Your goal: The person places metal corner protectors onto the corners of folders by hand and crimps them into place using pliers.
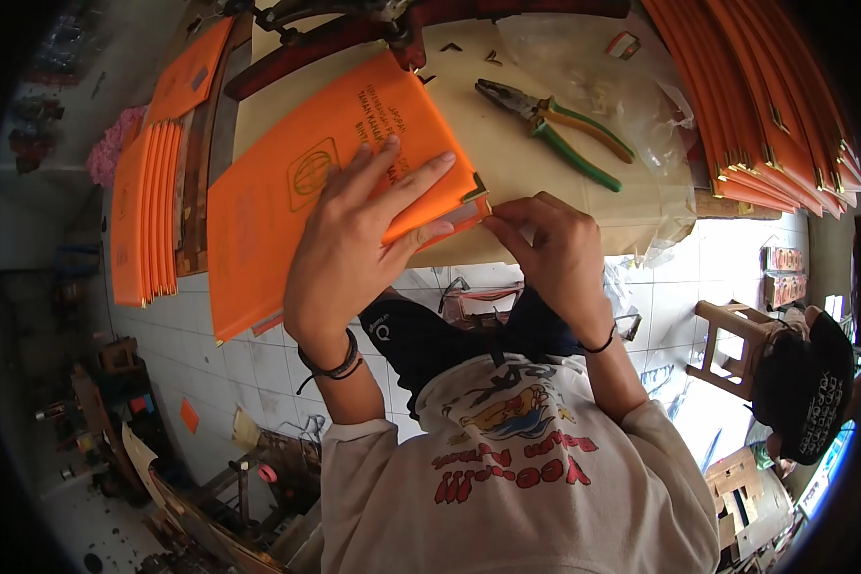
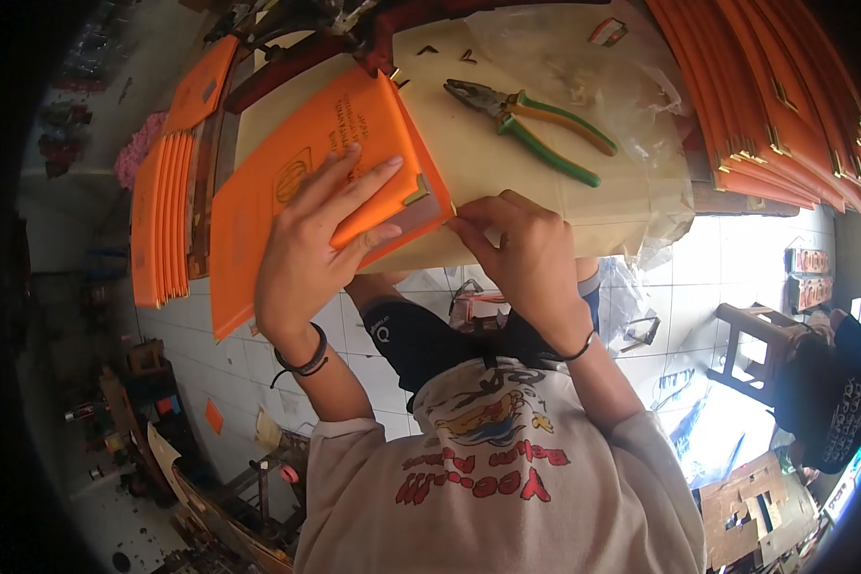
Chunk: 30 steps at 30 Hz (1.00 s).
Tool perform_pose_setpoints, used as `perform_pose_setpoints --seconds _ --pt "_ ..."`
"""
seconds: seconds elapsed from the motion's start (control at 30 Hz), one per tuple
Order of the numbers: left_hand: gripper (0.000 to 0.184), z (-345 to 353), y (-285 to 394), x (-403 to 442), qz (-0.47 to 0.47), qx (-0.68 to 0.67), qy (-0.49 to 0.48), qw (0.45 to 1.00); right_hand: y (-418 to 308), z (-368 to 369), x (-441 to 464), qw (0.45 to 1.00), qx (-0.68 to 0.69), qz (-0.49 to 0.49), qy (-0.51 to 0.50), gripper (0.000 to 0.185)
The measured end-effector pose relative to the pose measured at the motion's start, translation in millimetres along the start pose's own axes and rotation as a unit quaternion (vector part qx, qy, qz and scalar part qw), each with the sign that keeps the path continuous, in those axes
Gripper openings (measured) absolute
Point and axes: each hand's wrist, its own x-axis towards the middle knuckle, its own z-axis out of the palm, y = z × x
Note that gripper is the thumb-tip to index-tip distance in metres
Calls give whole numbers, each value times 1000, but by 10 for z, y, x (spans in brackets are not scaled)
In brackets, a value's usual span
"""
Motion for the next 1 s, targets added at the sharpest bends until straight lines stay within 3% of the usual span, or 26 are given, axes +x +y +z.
perform_pose_setpoints --seconds 0.17,0.27,0.5,1.0 --pt "62 159 23 -56 1 41 19 999 85 -15 33 993 108 -26 44 15" --pt "62 302 68 -93 -19 72 30 997 77 -124 88 993 72 -70 59 15" --pt "63 492 27 -131 -9 83 76 994 109 -154 159 987 -4 -162 -10 22" --pt "61 573 -54 -156 -2 85 82 993 144 -22 161 982 -80 -171 19 23"
